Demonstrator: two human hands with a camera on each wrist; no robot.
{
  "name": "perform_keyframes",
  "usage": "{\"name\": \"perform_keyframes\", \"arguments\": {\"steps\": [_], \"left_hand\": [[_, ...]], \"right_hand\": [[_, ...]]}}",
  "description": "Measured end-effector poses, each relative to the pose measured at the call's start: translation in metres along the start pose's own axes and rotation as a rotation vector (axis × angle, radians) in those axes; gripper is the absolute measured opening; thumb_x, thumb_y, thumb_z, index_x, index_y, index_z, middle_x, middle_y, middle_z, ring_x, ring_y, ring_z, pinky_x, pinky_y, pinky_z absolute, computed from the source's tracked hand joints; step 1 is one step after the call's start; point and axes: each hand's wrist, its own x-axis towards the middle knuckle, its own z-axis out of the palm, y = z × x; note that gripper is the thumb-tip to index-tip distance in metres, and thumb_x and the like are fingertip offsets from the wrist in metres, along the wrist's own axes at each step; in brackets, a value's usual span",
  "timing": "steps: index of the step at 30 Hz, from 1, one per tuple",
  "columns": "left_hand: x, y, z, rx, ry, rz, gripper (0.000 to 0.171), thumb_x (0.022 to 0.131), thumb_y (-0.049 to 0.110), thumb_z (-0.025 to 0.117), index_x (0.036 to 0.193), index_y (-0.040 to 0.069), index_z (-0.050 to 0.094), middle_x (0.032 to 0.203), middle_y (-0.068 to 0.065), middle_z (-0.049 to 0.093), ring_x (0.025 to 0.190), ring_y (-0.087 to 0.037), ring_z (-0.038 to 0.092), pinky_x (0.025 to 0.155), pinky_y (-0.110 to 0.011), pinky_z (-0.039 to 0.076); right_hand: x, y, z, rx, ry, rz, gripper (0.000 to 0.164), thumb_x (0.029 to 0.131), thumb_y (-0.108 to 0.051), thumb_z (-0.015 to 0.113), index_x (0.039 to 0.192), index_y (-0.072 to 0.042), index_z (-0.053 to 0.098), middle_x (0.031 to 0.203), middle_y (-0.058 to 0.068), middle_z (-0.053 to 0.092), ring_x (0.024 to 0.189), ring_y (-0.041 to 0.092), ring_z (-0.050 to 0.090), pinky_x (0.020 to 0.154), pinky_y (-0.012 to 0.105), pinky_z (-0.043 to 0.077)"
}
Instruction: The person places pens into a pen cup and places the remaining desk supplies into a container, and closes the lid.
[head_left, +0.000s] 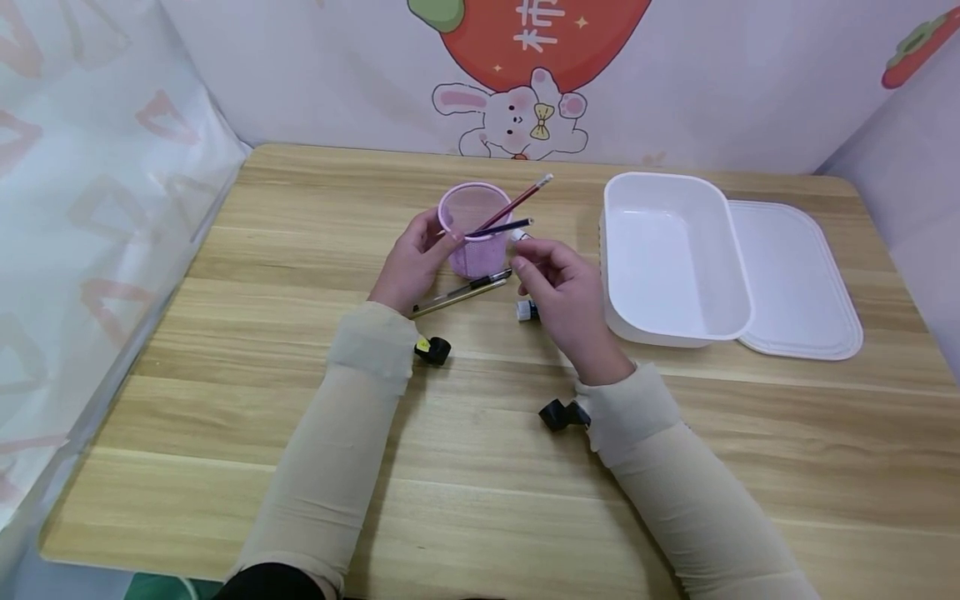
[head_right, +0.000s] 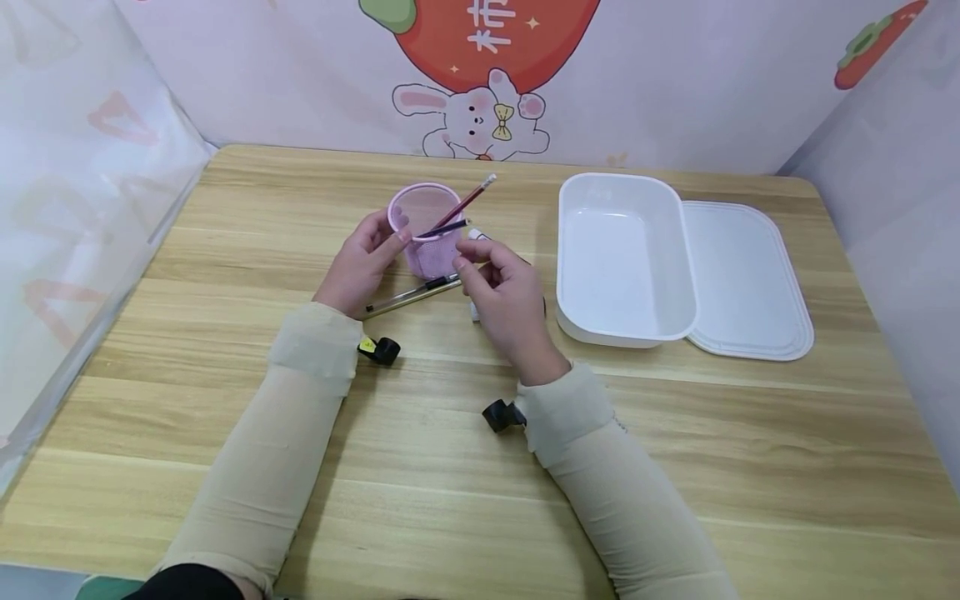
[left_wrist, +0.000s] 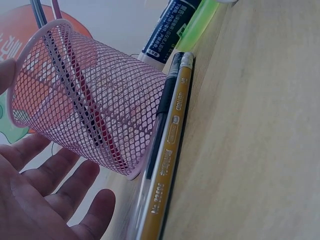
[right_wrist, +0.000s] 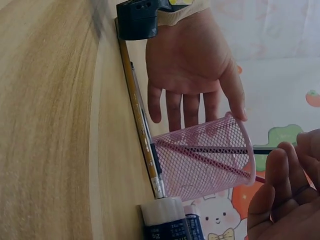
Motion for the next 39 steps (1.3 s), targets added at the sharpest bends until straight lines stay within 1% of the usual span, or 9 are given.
{"name": "perform_keyframes", "arguments": {"steps": [4,7,10,14,18,24,30,36,39], "left_hand": [[0.001,-0.002,-0.001,0.006,-0.003,0.004,0.055,0.101,0.031,0.063,0.149,0.013,0.044,0.147,-0.004,0.052,0.136,-0.016,0.046,0.116,-0.032,0.034],[0.003,-0.004,-0.001,0.006,-0.001,0.007,0.056,0.100,0.031,0.063,0.149,0.013,0.044,0.147,-0.004,0.052,0.136,-0.016,0.046,0.116,-0.032,0.034],[0.003,-0.005,-0.001,-0.002,0.000,0.002,0.055,0.100,0.030,0.063,0.149,0.013,0.044,0.147,-0.004,0.052,0.136,-0.016,0.046,0.116,-0.032,0.034],[0.003,-0.006,-0.001,-0.011,0.002,-0.009,0.056,0.100,0.031,0.064,0.150,0.014,0.043,0.148,-0.003,0.051,0.137,-0.016,0.045,0.116,-0.032,0.034],[0.002,-0.006,0.000,-0.022,0.006,-0.013,0.057,0.100,0.032,0.064,0.150,0.014,0.043,0.148,-0.003,0.051,0.136,-0.015,0.046,0.116,-0.032,0.035],[0.004,-0.006,0.000,-0.028,0.009,-0.009,0.059,0.099,0.034,0.064,0.150,0.014,0.042,0.149,-0.002,0.050,0.137,-0.014,0.045,0.115,-0.030,0.035],[0.004,-0.006,-0.002,-0.043,0.005,-0.025,0.059,0.099,0.034,0.064,0.150,0.015,0.042,0.149,-0.002,0.050,0.137,-0.014,0.045,0.116,-0.031,0.035],[0.003,-0.005,-0.001,-0.043,-0.012,-0.008,0.057,0.100,0.030,0.063,0.151,0.014,0.042,0.150,-0.003,0.050,0.138,-0.015,0.045,0.115,-0.030,0.036],[0.002,-0.004,-0.002,-0.036,-0.015,-0.003,0.058,0.100,0.032,0.063,0.150,0.014,0.042,0.150,-0.002,0.050,0.138,-0.015,0.045,0.115,-0.029,0.036]], "right_hand": [[0.000,0.004,0.001,-0.033,-0.017,0.042,0.020,0.098,-0.009,0.066,0.113,0.002,0.070,0.099,0.013,0.070,0.076,0.038,0.059,0.063,0.026,0.055],[0.001,0.007,0.001,-0.070,-0.036,0.075,0.019,0.098,-0.011,0.066,0.113,0.000,0.071,0.101,0.013,0.071,0.078,0.035,0.061,0.064,0.022,0.054],[0.003,0.010,0.001,-0.134,-0.056,0.100,0.020,0.098,-0.014,0.067,0.113,-0.002,0.072,0.097,0.012,0.071,0.077,0.026,0.062,0.061,0.020,0.050],[0.008,0.014,0.003,-0.216,-0.085,0.136,0.023,0.098,-0.018,0.067,0.114,-0.003,0.072,0.092,0.010,0.070,0.078,0.017,0.059,0.061,0.021,0.047],[0.014,0.015,0.005,-0.267,-0.116,0.188,0.025,0.099,-0.023,0.066,0.116,-0.006,0.072,0.097,0.005,0.069,0.082,0.017,0.055,0.066,0.023,0.046],[0.020,0.017,0.005,-0.315,-0.158,0.230,0.024,0.099,-0.022,0.066,0.117,-0.008,0.072,0.102,0.005,0.069,0.086,0.019,0.055,0.070,0.028,0.047],[0.025,0.020,0.007,-0.421,-0.238,0.255,0.022,0.099,-0.019,0.065,0.118,-0.008,0.072,0.109,0.004,0.069,0.092,0.019,0.057,0.077,0.031,0.050],[0.025,0.021,0.008,-0.509,-0.282,0.314,0.023,0.100,-0.020,0.064,0.119,-0.010,0.071,0.112,0.004,0.069,0.096,0.020,0.058,0.082,0.034,0.052],[0.026,0.022,0.009,-0.554,-0.313,0.337,0.022,0.099,-0.020,0.065,0.119,-0.012,0.071,0.113,0.004,0.068,0.097,0.021,0.057,0.083,0.035,0.052]]}}
